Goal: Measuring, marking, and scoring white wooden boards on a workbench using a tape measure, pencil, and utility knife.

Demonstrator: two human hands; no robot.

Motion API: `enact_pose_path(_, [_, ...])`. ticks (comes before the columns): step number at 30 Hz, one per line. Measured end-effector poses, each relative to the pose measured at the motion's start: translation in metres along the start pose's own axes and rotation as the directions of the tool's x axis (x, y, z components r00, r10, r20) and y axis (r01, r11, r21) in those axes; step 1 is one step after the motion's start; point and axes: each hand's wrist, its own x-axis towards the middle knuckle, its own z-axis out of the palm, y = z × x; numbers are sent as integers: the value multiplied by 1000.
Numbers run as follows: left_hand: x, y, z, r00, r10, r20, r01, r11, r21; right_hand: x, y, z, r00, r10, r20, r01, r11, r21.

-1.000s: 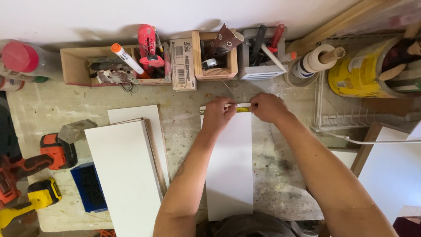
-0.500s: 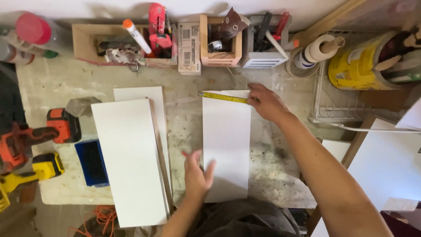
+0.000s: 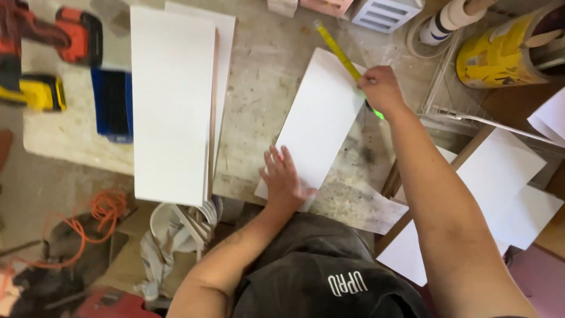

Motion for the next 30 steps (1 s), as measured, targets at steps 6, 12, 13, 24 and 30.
enact_pose_path(6, [28,6,-36,841,-66,537,59,998,30,-83,15,-33,997,48,61,-42,995,-93])
enact_pose_path(12, [-13,-50,-35,1000,-3,3,3,965,-261,-132,-7,-57,992,-97,78,121,904,-411])
enact_pose_path(13, [-27,-64,-29,1000,-31,-3,29,965,-262,-148,-37,-56,988,-114,99,146,897,-417])
enact_pose_path(24, [-142,-105,-49,791,-607,-75,187,357,-915,-220,-167,79,573,-185,798,759,487,-432])
enact_pose_path(30, [-142,-132,-16,780,-625,-15,200,272,-941,-198,-185,89,581,-108,807,782,351,-515])
